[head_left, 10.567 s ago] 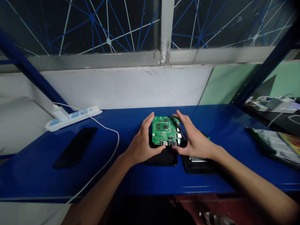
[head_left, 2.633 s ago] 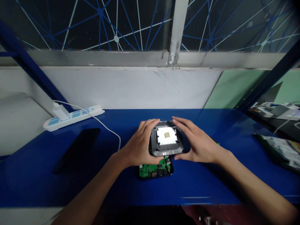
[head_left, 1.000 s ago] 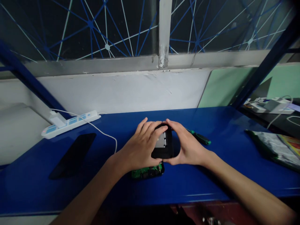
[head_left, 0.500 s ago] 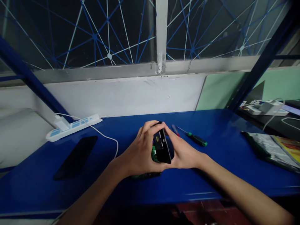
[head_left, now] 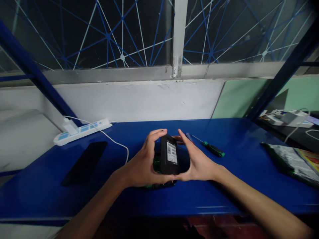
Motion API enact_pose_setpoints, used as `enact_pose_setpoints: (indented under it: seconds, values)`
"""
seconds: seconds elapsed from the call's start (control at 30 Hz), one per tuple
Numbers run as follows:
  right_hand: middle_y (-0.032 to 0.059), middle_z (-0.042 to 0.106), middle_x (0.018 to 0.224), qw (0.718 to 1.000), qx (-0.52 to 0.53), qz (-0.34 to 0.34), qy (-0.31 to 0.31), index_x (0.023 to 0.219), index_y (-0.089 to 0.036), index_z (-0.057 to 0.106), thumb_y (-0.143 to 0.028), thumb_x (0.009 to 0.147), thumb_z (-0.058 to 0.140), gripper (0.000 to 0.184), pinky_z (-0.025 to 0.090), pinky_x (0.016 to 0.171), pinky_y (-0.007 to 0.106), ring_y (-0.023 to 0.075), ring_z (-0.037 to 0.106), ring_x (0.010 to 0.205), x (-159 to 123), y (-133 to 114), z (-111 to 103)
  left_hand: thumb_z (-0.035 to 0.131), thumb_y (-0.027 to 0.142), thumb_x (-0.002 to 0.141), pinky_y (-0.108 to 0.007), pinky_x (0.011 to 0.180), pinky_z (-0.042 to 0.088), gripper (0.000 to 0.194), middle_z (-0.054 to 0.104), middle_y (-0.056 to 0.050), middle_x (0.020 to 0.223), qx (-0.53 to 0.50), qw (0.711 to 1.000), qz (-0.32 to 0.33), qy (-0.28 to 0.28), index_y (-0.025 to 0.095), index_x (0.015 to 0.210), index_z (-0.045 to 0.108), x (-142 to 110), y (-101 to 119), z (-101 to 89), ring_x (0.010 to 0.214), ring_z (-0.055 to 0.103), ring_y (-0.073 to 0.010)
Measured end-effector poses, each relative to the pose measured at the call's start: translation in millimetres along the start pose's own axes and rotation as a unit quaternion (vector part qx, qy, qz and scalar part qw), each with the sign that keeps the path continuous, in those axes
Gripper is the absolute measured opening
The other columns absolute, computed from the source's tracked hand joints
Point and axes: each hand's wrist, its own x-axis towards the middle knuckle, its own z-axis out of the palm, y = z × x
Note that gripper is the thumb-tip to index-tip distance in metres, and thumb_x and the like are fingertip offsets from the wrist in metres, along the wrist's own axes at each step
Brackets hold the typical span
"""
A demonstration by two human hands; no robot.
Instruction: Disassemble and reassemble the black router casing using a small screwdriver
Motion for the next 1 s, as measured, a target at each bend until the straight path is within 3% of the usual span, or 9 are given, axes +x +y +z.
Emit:
enact_pose_setpoints:
  seconds: [0.27,0.5,0.7,1.0]
  values:
    - [0.0241,0.041,0.15,0.999,-0.042,-0.025,0.0,0.159,-0.022,-0.009,-0.05,0.063,0.083,0.136,0.046,0.106,0.063,0.0421,0.048,0.134,2,0,-1,0.084,0.034,0.067,-0.072,0.111,0.033,0.114,0.018,-0.024,0.156,0.062,0.998,-0.021,-0.009,0.026,0.151,0.007,-21,-11,-6.3,0.145,0.024,-0.0482]
    - [0.0239,0.041,0.151,0.994,-0.092,-0.054,-0.012,0.159,-0.021,-0.005,-0.05,0.069,0.079,0.126,0.045,0.107,0.063,0.0427,0.046,0.136,2,-6,-2,0.078,0.029,0.074,-0.068,0.119,0.021,0.102,0.022,-0.023,0.158,0.192,0.98,-0.024,-0.056,0.022,0.151,0.011,-36,-17,-2.1,0.147,0.024,-0.0424]
    - [0.0199,0.042,0.152,0.993,-0.1,-0.067,-0.015,0.159,-0.024,-0.005,-0.052,0.07,0.077,0.124,0.043,0.11,0.059,0.0414,0.047,0.136,2,-6,-2,0.079,0.037,0.072,-0.067,0.12,0.018,0.103,0.034,-0.021,0.15,0.203,0.979,0.012,-0.02,0.023,0.15,0.014,-41,-25,0.7,0.141,0.035,-0.0421]
    - [0.0185,0.042,0.153,0.994,-0.088,-0.055,-0.028,0.159,-0.026,-0.008,-0.054,0.07,0.078,0.127,0.04,0.111,0.061,0.042,0.046,0.136,3,-8,-1,0.08,0.04,0.073,-0.069,0.118,0.019,0.104,0.035,-0.018,0.151,0.179,0.984,0.011,0.001,0.029,0.149,0.011,-47,-23,-2.4,0.14,0.037,-0.0427]
